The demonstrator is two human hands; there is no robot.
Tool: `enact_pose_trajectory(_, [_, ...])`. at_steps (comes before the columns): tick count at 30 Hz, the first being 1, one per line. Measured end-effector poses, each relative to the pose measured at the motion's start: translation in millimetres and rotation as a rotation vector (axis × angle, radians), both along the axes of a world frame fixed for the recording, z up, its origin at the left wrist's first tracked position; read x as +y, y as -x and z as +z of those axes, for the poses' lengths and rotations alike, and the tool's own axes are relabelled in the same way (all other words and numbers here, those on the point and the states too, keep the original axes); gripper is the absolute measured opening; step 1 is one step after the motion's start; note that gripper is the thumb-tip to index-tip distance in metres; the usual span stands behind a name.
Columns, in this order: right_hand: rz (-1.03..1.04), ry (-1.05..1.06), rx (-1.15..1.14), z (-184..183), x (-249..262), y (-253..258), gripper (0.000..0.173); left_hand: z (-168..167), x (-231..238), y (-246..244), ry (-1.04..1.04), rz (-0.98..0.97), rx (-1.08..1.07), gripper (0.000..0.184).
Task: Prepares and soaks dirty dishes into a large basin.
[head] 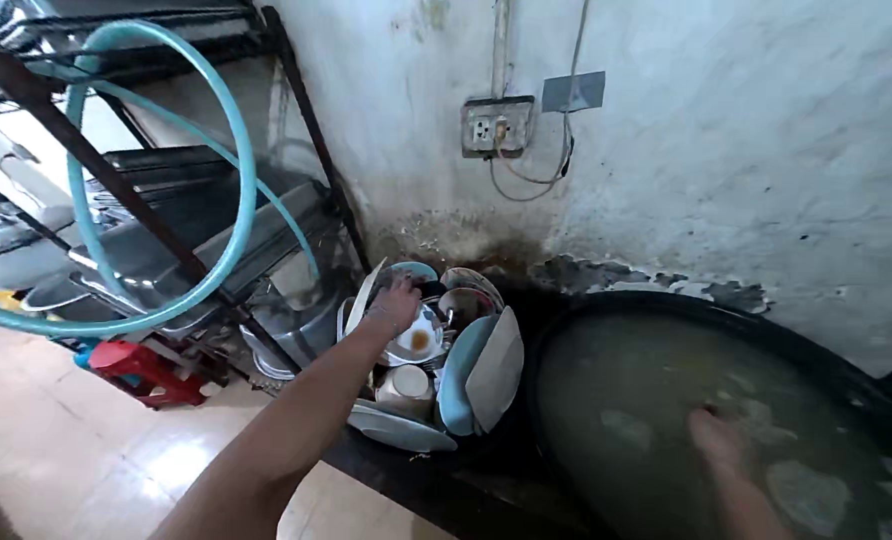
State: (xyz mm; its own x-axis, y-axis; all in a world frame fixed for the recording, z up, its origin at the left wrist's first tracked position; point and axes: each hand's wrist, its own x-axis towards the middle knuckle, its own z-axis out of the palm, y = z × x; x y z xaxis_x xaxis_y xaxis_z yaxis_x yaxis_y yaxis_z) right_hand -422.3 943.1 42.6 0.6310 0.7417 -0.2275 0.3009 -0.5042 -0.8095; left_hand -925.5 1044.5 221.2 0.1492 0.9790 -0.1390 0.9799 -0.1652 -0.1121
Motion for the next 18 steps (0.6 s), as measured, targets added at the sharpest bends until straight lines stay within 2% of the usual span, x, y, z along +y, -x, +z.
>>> enact_pose_trajectory(2, [0.007,0.010,0.040,-9.6,10.4,-1.0,0.042,-9.4,14.5,1.8,0.029,0.002,0.103,0.048])
enact_pose_trajectory(6, [0.006,0.046,0.075,-10.9,25.6,5.5,0.044,-15.4,35.8,3.0,0.037,0.003,0.162,0.042])
enact_pose_trajectory(9, [-0.020,0.106,0.096,-1.3,31.3,16.9,0.047,-20.5,48.6,8.4,0.033,-0.071,0.150,0.038])
enact_pose_trajectory(13, [-0.076,0.121,0.127,-11.2,39.5,23.8,0.047,-8.2,56.5,3.8,0.087,-0.122,0.025,0.035])
enact_pose_trajectory(15, [-0.096,0.106,0.323,-12.5,44.4,31.5,0.044,1.5,63.5,0.3,0.139,-0.138,-0.085,0.035])
enact_pose_trajectory(16, [-0.070,0.072,0.490,-4.6,48.9,40.5,0.039,8.4,65.6,-2.4,0.161,-0.151,-0.134,0.036])
enact_pose_trajectory(18, [0.055,-0.043,0.810,34.2,64.5,70.2,0.035,26.0,66.0,-10.7,0.191,-0.183,-0.178,0.043])
